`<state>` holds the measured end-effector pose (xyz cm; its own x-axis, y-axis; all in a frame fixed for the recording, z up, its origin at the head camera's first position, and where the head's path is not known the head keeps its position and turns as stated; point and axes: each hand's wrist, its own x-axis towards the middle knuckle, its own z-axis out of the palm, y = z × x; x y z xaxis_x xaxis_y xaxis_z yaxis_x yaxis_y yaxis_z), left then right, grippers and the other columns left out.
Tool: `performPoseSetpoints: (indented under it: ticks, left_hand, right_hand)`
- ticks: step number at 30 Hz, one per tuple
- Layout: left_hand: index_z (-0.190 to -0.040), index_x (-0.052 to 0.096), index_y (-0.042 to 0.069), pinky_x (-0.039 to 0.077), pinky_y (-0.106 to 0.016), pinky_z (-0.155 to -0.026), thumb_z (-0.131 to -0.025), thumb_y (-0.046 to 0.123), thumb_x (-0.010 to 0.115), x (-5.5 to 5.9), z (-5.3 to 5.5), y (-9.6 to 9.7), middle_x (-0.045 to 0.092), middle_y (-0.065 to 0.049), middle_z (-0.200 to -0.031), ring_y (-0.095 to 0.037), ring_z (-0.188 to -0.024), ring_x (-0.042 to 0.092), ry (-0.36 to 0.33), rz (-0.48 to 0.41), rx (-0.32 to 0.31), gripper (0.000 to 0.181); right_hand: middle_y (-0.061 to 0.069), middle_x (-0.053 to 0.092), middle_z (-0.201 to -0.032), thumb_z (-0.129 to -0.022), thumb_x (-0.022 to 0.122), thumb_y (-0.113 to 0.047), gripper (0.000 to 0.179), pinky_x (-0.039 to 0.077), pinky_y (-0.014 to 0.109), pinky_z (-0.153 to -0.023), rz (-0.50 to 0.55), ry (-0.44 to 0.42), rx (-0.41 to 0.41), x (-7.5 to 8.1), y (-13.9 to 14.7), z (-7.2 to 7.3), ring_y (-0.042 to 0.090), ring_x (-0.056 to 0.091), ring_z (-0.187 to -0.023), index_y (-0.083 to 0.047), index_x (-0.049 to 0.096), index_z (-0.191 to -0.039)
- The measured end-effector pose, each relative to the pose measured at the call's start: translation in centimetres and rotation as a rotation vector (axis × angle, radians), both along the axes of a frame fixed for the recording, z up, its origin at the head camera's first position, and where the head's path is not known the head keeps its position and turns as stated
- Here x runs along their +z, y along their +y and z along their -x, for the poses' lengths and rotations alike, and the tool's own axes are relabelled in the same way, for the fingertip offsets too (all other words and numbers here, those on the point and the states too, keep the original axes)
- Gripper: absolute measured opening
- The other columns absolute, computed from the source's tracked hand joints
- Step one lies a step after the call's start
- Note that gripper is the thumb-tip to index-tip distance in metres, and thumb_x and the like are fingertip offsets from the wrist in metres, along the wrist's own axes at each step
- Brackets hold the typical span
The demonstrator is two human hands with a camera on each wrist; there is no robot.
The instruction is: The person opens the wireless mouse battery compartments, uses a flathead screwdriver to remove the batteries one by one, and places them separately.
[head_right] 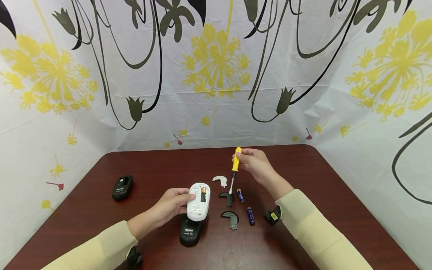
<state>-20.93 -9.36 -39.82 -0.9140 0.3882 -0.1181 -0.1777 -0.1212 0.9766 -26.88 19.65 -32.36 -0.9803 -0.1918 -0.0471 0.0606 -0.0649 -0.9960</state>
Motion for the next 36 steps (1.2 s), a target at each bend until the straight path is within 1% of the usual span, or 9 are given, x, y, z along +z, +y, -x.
performPoseSetpoints:
  ticks: [3, 5, 7, 15, 19, 24, 29, 34, 36]
  left_hand:
    - [-0.123, 0.053, -0.017, 0.057, -0.041, -0.081, -0.091, 0.007, 0.065, 0.0, 0.0, 0.0, 0.068, -0.018, -0.104, -0.022, -0.088, 0.067, -0.002, 0.004, 0.001, 0.041]
    - [-0.123, 0.053, -0.017, 0.057, -0.041, -0.081, -0.091, 0.007, 0.065, 0.1, 0.0, 0.0, 0.068, -0.018, -0.103, -0.022, -0.088, 0.067, -0.004, 0.005, 0.002, 0.041]
    - [-0.123, 0.053, -0.017, 0.057, -0.041, -0.081, -0.091, 0.007, 0.065, 0.1, 0.0, 0.0, 0.068, -0.018, -0.104, -0.022, -0.088, 0.067, -0.005, 0.008, 0.003, 0.041]
    - [-0.122, 0.054, -0.018, 0.057, -0.041, -0.08, -0.091, 0.006, 0.065, 0.3, 0.0, 0.0, 0.068, -0.017, -0.101, -0.022, -0.087, 0.067, -0.007, 0.006, 0.002, 0.041]
    - [-0.121, 0.053, -0.018, 0.057, -0.041, -0.08, -0.091, 0.006, 0.064, 0.2, 0.1, 0.1, 0.068, -0.017, -0.101, -0.022, -0.087, 0.067, -0.008, 0.001, -0.001, 0.04]
    - [-0.123, 0.053, -0.017, 0.057, -0.041, -0.081, -0.091, 0.007, 0.065, 0.3, 0.0, 0.1, 0.067, -0.017, -0.104, -0.022, -0.089, 0.067, -0.006, 0.013, -0.008, 0.042]
    - [-0.123, 0.054, -0.017, 0.057, -0.041, -0.081, -0.091, 0.009, 0.065, 0.3, 0.0, 0.0, 0.067, -0.018, -0.106, -0.023, -0.09, 0.067, -0.005, 0.017, -0.016, 0.042]
    - [-0.124, 0.054, -0.016, 0.057, -0.04, -0.081, -0.091, 0.009, 0.065, 0.4, 0.0, -0.1, 0.067, -0.018, -0.106, -0.022, -0.09, 0.067, -0.009, 0.019, -0.017, 0.043]
    - [-0.124, 0.053, -0.016, 0.057, -0.04, -0.082, -0.091, 0.009, 0.065, 0.4, 0.0, -0.1, 0.067, -0.018, -0.106, -0.022, -0.09, 0.067, -0.007, 0.019, -0.017, 0.043]
  right_hand:
    - [0.008, 0.065, -0.108, -0.1, 0.055, -0.012, 0.043, 0.052, 0.031, -0.09, -0.034, 0.065, -0.023, 0.4, -0.9, -0.7, 0.025, 0.061, -0.111, 0.011, 0.044, -0.135]
    - [0.009, 0.064, -0.11, -0.1, 0.056, -0.013, 0.042, 0.052, 0.033, -0.09, -0.055, 0.112, -0.041, 0.6, -1.4, -1.1, 0.025, 0.062, -0.111, 0.01, 0.046, -0.133]
    - [0.01, 0.065, -0.11, -0.099, 0.058, -0.013, 0.041, 0.052, 0.034, -0.09, -0.056, 0.156, -0.058, 0.8, -1.8, -1.5, 0.021, 0.064, -0.106, 0.01, 0.048, -0.131]
    - [0.008, 0.066, -0.107, -0.097, 0.061, -0.01, 0.033, 0.053, 0.037, -0.088, 0.017, 0.294, -0.106, 1.7, -3.5, -3.0, 0.019, 0.066, -0.101, 0.008, 0.053, -0.124]
    - [0.008, 0.068, -0.105, -0.095, 0.062, -0.006, 0.029, 0.054, 0.037, -0.085, 0.029, 0.391, -0.111, 1.8, -4.3, -3.7, 0.018, 0.067, -0.098, 0.008, 0.055, -0.12]
    - [0.014, 0.067, -0.106, -0.094, 0.063, -0.004, 0.025, 0.054, 0.041, -0.086, -0.005, 0.502, -0.098, 1.6, -5.0, -4.4, 0.026, 0.066, -0.1, 0.007, 0.056, -0.116]
    - [0.023, 0.065, -0.108, -0.094, 0.062, -0.002, 0.022, 0.055, 0.036, -0.083, -0.05, 0.598, -0.07, 1.3, -5.6, -4.9, 0.02, 0.067, -0.096, 0.006, 0.057, -0.114]
    - [0.022, 0.066, -0.105, -0.093, 0.063, 0.0, 0.021, 0.056, 0.029, -0.081, -0.11, 0.691, -0.075, 1.1, -6.0, -5.2, 0.019, 0.067, -0.093, 0.008, 0.057, -0.112]
    - [0.023, 0.066, -0.104, -0.093, 0.063, 0.001, 0.021, 0.056, 0.029, -0.08, -0.122, 0.719, -0.075, 1.0, -6.1, -5.3, 0.019, 0.067, -0.093, 0.008, 0.057, -0.111]
